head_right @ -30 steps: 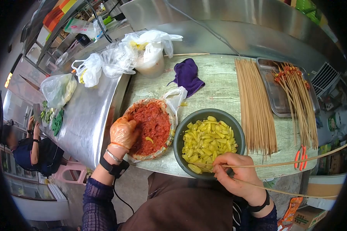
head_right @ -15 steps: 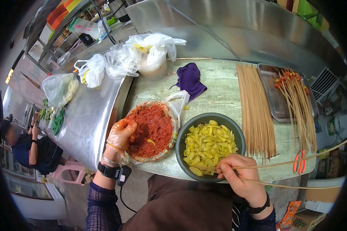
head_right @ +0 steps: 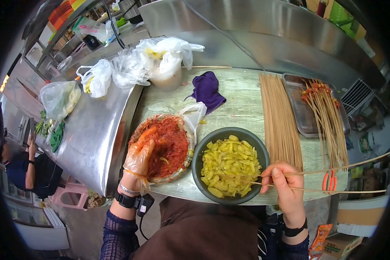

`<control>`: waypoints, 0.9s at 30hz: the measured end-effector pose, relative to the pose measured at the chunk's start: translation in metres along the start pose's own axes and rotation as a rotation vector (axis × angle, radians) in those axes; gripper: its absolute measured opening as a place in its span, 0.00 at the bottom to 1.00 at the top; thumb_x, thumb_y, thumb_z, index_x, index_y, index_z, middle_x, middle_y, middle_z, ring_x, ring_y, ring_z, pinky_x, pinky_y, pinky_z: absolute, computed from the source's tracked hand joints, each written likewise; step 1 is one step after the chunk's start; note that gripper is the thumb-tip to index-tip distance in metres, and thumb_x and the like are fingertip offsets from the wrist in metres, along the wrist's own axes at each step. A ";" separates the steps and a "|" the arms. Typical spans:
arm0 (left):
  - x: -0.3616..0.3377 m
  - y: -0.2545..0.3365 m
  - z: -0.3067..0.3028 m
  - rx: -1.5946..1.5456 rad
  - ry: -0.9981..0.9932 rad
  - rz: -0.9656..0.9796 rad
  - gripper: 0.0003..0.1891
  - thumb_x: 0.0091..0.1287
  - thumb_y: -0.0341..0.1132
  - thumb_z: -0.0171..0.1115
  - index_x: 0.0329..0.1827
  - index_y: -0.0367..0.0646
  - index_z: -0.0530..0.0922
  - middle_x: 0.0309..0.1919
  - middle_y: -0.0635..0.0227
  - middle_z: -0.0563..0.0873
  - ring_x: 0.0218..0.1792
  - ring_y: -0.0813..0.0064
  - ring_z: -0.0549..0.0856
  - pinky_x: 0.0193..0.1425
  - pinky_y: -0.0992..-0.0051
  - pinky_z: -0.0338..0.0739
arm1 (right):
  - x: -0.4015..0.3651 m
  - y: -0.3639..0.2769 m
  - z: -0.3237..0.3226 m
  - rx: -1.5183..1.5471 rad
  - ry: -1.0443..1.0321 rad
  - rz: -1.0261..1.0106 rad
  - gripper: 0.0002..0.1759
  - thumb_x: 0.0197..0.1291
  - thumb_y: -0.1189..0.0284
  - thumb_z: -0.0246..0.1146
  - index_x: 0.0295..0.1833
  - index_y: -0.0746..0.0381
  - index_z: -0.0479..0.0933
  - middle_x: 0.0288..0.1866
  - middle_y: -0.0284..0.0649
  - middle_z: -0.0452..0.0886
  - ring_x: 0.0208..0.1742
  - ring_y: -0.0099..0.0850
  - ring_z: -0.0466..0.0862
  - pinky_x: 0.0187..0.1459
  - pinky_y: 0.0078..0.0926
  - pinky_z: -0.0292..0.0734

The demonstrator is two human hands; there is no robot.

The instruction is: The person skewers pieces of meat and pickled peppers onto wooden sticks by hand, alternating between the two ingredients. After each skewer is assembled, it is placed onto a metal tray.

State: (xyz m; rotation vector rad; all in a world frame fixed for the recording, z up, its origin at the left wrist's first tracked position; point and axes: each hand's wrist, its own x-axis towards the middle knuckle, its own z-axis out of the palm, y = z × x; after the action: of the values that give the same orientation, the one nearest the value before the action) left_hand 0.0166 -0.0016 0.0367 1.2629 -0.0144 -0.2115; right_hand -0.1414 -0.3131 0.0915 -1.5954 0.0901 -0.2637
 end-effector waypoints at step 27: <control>-0.002 -0.039 0.006 0.883 0.092 0.572 0.11 0.64 0.23 0.59 0.49 0.33 0.78 0.46 0.61 0.84 0.47 0.71 0.82 0.54 0.75 0.76 | 0.013 -0.011 -0.025 -0.029 0.187 -0.016 0.20 0.72 0.62 0.47 0.38 0.69 0.73 0.26 0.42 0.78 0.23 0.29 0.81 0.28 0.23 0.78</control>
State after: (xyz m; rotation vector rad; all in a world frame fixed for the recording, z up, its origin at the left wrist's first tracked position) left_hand 0.0082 -0.0178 0.0016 2.0793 -0.4238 0.3974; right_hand -0.1361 -0.3401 0.1049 -1.5976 0.2260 -0.4255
